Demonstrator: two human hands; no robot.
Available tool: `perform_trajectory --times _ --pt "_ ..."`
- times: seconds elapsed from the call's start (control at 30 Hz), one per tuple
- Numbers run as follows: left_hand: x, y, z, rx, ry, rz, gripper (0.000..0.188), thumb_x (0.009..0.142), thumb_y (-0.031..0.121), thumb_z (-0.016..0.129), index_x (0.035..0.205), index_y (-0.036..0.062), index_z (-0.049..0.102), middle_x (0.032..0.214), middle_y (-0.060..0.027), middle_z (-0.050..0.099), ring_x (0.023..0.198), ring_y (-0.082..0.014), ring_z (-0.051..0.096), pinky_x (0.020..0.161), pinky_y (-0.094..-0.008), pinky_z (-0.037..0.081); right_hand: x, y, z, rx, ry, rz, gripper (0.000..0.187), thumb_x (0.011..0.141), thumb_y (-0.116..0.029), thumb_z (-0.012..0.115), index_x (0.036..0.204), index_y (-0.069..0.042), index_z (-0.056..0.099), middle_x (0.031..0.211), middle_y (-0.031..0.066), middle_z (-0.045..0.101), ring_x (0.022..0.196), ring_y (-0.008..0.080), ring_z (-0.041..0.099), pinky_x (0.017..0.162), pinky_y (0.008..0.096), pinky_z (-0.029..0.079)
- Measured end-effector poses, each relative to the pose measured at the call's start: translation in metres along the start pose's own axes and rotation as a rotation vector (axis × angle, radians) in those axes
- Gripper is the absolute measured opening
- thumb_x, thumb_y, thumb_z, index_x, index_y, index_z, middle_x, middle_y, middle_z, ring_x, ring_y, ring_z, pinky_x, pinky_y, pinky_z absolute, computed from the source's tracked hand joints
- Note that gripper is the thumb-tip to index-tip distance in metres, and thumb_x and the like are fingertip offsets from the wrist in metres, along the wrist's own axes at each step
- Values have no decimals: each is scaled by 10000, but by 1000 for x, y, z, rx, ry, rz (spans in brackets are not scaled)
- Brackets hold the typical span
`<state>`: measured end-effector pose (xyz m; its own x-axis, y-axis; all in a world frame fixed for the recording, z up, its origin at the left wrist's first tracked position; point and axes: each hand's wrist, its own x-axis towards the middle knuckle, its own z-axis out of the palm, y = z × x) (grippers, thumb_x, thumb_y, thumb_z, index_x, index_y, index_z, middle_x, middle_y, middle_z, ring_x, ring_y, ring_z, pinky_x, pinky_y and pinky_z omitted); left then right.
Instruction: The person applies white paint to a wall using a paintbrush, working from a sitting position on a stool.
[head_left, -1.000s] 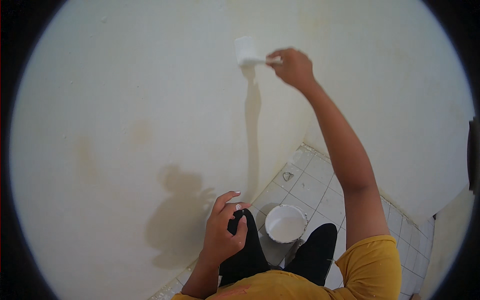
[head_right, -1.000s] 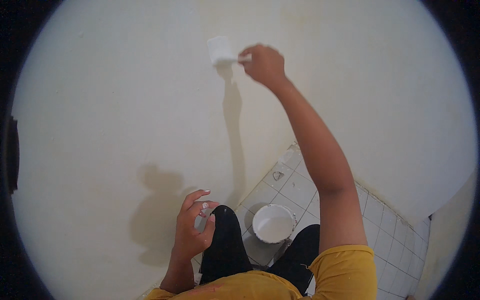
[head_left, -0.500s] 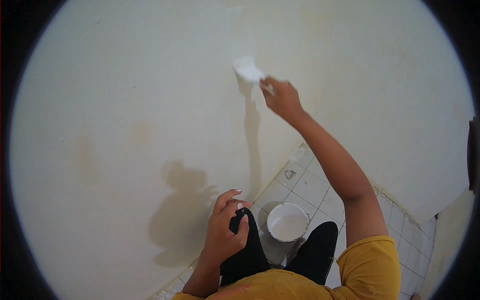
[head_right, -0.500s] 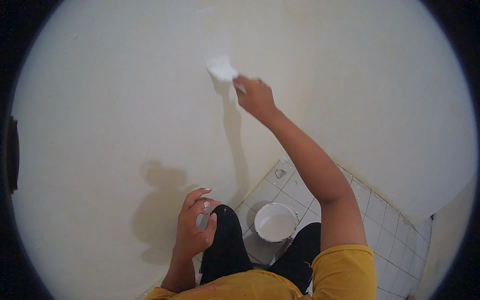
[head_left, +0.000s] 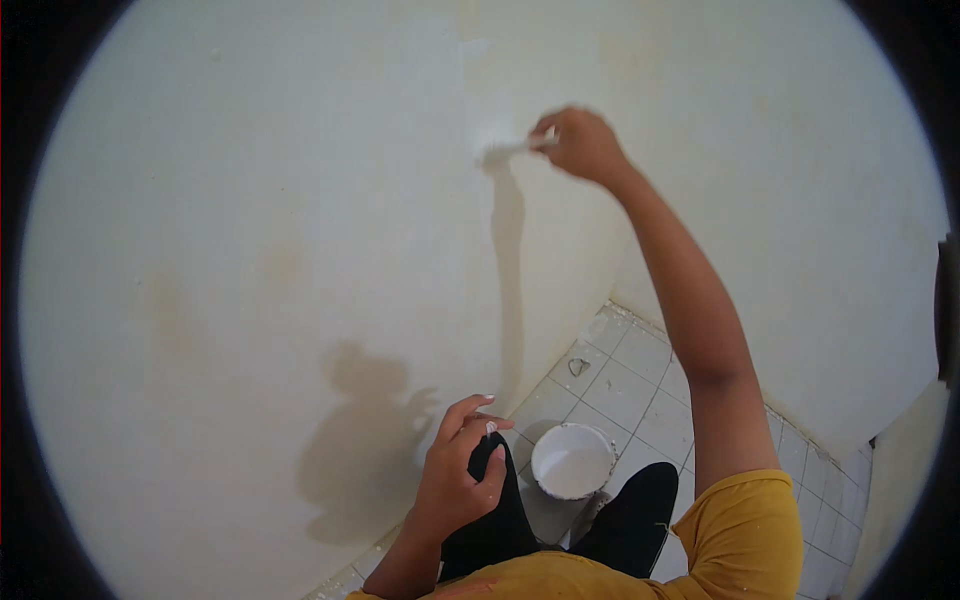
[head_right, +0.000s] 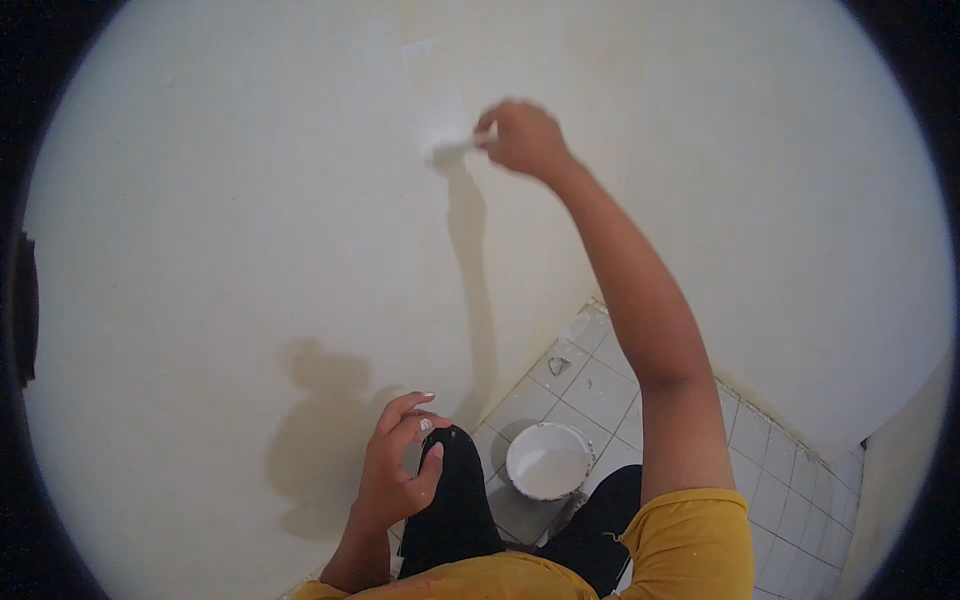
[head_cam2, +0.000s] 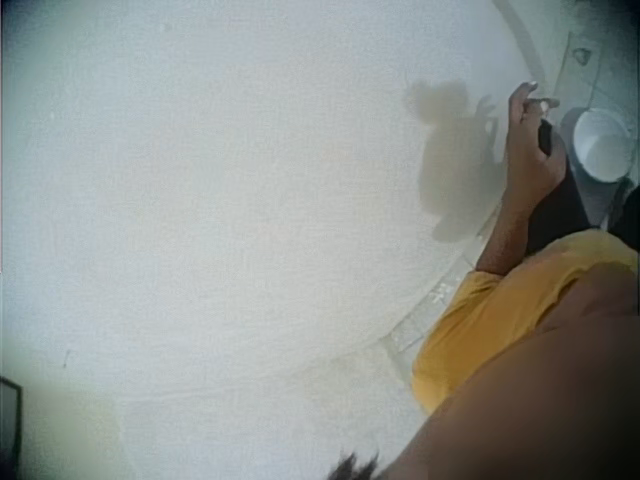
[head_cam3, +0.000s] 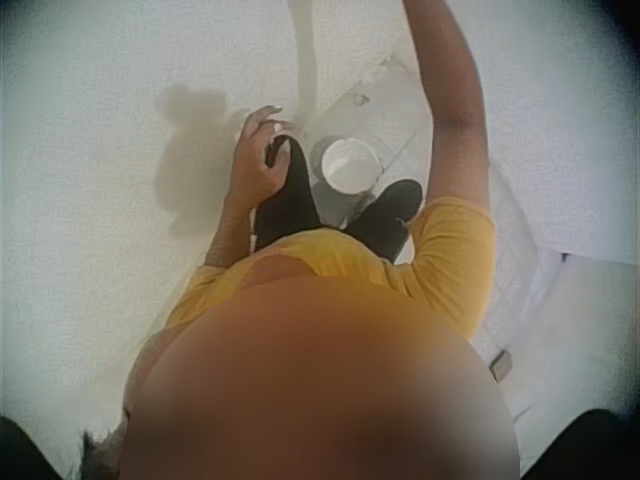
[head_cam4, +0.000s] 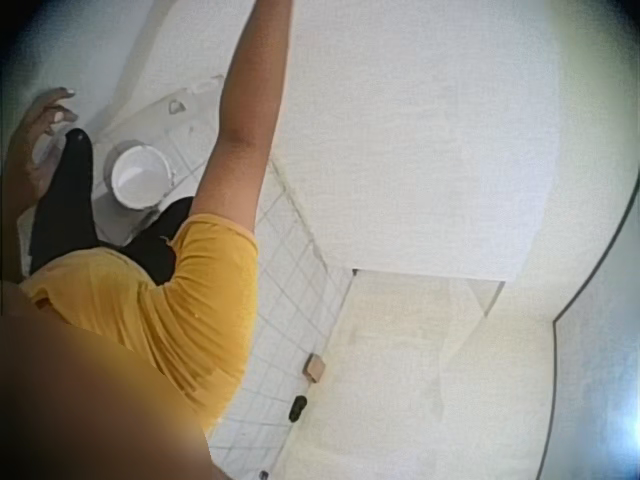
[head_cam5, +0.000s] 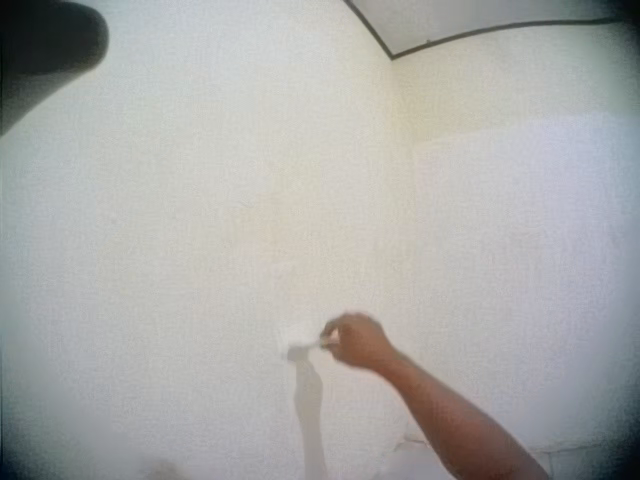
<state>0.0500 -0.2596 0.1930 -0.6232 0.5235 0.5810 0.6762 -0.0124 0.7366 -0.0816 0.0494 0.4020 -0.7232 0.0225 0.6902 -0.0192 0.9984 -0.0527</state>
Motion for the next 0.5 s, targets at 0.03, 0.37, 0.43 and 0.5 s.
perform_trajectory --times 0.03,0.37,0.43,0.5 --pt "2 2 0 2 3 9 292 745 -63 606 1026 18 607 1233 -172 529 960 -263 626 789 -332 486 20 0 -17 5 101 -10 161 747 -211 716 898 -160 727 964 100 673 969 296 615 836 405 495" --pt "22 20 -13 77 12 12 285 728 -34 613 1008 12 643 1269 -206 504 1183 -371 519 972 -408 429 46 -25 -30 20 516 -224 154 826 -196 685 934 -86 689 736 162 635 667 301 598 619 437 443" --pt "25 21 -20 92 27 12 293 724 -34 611 1010 14 647 1278 -204 500 1194 -372 510 978 -416 425 22 -32 -8 86 372 -126 126 815 -172 686 911 -92 681 804 165 662 776 353 615 711 434 488" --pt "29 27 -31 196 79 63 317 714 -28 612 1025 20 653 1306 -196 485 1230 -371 481 989 -447 412 11 -40 -2 57 314 -96 137 804 -172 694 920 -98 685 834 171 673 815 372 624 757 432 506"
